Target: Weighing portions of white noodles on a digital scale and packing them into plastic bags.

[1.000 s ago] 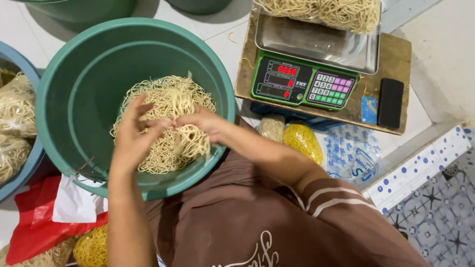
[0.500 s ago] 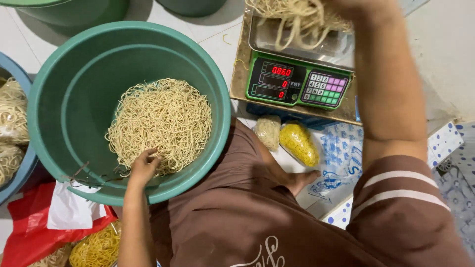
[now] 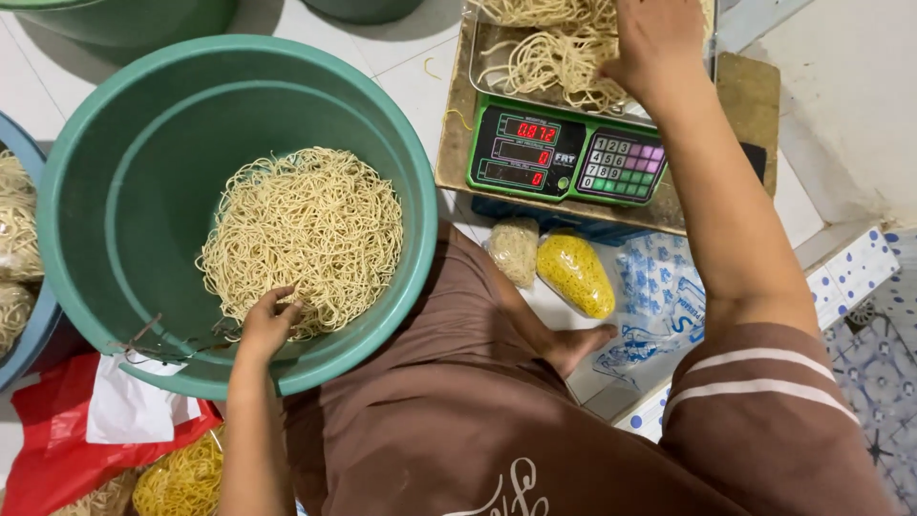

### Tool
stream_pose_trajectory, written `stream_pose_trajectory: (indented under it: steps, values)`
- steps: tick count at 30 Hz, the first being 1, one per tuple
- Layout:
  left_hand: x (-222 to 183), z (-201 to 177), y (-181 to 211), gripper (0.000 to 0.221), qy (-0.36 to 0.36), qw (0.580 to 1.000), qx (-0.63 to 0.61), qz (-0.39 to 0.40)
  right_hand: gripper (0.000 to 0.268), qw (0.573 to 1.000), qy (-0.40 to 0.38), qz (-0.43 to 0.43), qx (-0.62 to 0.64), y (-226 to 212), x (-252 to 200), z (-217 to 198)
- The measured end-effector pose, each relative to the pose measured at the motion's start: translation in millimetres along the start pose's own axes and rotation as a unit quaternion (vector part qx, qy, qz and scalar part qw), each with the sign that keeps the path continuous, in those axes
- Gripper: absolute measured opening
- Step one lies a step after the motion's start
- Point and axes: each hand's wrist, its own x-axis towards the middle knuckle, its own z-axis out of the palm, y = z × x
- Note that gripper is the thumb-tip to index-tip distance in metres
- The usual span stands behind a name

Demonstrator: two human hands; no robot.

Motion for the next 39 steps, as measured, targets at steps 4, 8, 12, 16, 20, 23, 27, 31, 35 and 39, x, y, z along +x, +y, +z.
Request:
stream_pose_trajectory:
  steps: [4,8,12,16,20,23,27,31,35,39]
  values:
    - [18,3,-20,0.041,0.009,0.999,-0.023,0.021,0.042,0.997,-0.081,-0.012,0.005,18,-21,49]
    - [4,3,-4,0.04,0.011,1.0,0.002,0.002,0.022,0.987,-0.098,0.0,0.13,16,-24,25]
    - [5,3,-9,0.041,0.019,1.0,0.022,0.01,0.01,0.955,-0.164,0.032,0.245,-3,-21,-23]
    - [15,5,-19,0.039,0.024,0.999,0.019,0.015,0.01,0.919,-0.208,0.042,0.332,-14,-18,-36]
    - [12,5,-17,0.039,0.014,0.999,0.029,0.01,0.016,0.912,-0.203,0.01,0.355,-12,-14,-1]
    - [14,6,-15,0.037,0.015,0.999,0.042,0.021,0.034,0.914,-0.22,0.044,0.339,-11,-8,19]
    - [5,9,4,0.043,0.003,0.995,0.092,0.038,0.048,0.916,-0.126,0.023,0.38,-9,-5,34]
    - [-12,11,50,0.044,-0.04,0.984,0.171,0.019,0.044,0.903,-0.155,0.065,0.395,-14,-11,9]
    - [-30,14,108,0.045,-0.063,0.97,0.234,-0.003,0.034,0.932,-0.046,0.022,0.359,-13,-23,-24]
    - [10,34,115,0.061,-0.034,0.961,0.275,0.004,0.022,0.914,0.041,-0.087,0.395,-17,-34,-50]
